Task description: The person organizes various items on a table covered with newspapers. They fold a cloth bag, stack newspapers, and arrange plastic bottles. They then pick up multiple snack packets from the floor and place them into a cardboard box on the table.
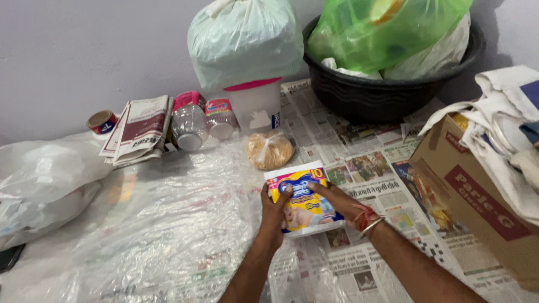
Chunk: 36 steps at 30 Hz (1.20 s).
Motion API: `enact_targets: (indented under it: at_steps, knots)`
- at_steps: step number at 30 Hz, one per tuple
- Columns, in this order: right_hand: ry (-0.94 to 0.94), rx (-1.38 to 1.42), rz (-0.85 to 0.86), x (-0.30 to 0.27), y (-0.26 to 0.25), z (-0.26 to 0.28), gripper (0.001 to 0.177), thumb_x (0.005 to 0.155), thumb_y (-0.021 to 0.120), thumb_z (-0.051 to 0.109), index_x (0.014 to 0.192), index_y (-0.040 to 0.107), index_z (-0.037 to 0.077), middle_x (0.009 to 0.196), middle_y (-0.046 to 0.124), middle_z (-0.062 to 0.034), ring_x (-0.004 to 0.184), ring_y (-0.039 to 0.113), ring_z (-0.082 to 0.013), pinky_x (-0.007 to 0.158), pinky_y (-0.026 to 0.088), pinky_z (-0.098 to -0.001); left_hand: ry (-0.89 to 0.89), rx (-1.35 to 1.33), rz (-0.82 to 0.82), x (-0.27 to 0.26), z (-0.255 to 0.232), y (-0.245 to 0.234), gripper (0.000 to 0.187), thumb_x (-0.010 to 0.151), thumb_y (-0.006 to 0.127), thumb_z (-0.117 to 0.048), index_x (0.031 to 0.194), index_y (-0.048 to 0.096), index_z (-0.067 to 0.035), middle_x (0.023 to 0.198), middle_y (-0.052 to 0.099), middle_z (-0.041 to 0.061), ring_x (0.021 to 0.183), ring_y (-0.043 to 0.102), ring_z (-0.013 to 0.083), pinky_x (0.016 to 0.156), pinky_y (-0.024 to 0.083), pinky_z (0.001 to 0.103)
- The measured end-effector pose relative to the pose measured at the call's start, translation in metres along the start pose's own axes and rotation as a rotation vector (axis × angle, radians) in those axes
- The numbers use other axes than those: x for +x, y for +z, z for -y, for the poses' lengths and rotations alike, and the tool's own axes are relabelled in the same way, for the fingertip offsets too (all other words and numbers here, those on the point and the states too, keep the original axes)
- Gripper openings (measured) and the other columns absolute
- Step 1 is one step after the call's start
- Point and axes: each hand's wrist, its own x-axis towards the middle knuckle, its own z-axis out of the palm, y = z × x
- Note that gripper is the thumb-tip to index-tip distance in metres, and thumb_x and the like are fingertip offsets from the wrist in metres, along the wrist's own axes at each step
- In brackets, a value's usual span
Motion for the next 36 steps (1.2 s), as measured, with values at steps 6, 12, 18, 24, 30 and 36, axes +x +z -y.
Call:
enact_targets:
  at_steps: [6, 12, 18, 24, 30, 36]
  knots:
    - [-0.091, -0.149, -0.223, 0.045, -0.065, 0.041, 0.065, 0.087, 0.072, 0.054, 0.136, 0.061, 0.011, 0.123, 0.069, -0.0043, 0.105, 0.066, -0.0125, 0.083, 0.063, -0.039, 0.185, 0.143, 0.222, 0.075, 0.01, 0.032, 0.079, 0.093, 0.065, -0.054, 0.148, 0.044, -0.002, 0.136, 0.062, 0.017, 0.122, 0.062, 0.0248, 0.102, 0.051, 0.037]
    - [-0.119, 0.042, -0.221, 0.117, -0.122, 0.071, 0.058, 0.08, 0.074, 0.048, 0.124, 0.069, 0.011, 0.111, 0.076, -0.0089, 0.095, 0.074, -0.0235, 0.074, 0.061, -0.0449, 0.829, 1.284, -0.092, 0.168, 0.007, 0.025, 0.062, 0.092, 0.069, -0.045, 0.143, 0.055, -0.012, 0.148, 0.053, 0.018, 0.135, 0.052, 0.0389, 0.111, 0.042, 0.053]
    - [-0.16, -0.186, -0.223, 0.247, -0.171, 0.051, 0.059, 0.088, 0.068, 0.045, 0.133, 0.064, 0.007, 0.118, 0.074, -0.0142, 0.107, 0.071, -0.0298, 0.087, 0.058, -0.0449, 0.856, 1.762, -0.058, 0.214, -0.001, -0.012, 0.079, 0.085, 0.069, -0.042, 0.152, 0.039, -0.013, 0.159, 0.035, 0.02, 0.144, 0.03, 0.0478, 0.109, 0.024, 0.074]
    - [-0.749, -0.903, -0.557, 0.337, -0.193, 0.004, 0.055, 0.094, 0.062, 0.029, 0.142, 0.055, 0.003, 0.127, 0.065, -0.0301, 0.116, 0.062, -0.0474, 0.099, 0.049, -0.0509, 0.807, 1.824, -0.034, 0.233, 0.007, -0.028, 0.075, 0.093, 0.06, -0.042, 0.158, 0.032, -0.015, 0.163, 0.032, 0.015, 0.145, 0.027, 0.0516, 0.107, 0.023, 0.076]
    - [-0.497, -1.002, -0.622, 0.339, -0.191, -0.001, 0.052, 0.091, 0.052, 0.03, 0.133, 0.061, 0.001, 0.111, 0.066, -0.0362, 0.103, 0.063, -0.0534, 0.096, 0.047, -0.0579, 0.823, 1.807, -0.077, 0.234, 0.01, -0.021, 0.07, 0.095, 0.056, -0.039, 0.157, 0.034, -0.014, 0.162, 0.033, 0.017, 0.147, 0.026, 0.0495, 0.113, 0.014, 0.076]
    - [-0.404, -1.037, -0.466, 0.317, -0.189, 0.007, 0.047, 0.094, 0.05, 0.035, 0.091, 0.072, -0.007, 0.093, 0.067, -0.0376, 0.094, 0.068, -0.0526, 0.09, 0.051, -0.0577, 0.851, 1.727, -0.07, 0.233, 0.023, -0.009, 0.067, 0.094, 0.054, -0.036, 0.154, 0.039, -0.009, 0.161, 0.035, 0.022, 0.148, 0.025, 0.0502, 0.114, 0.014, 0.074]
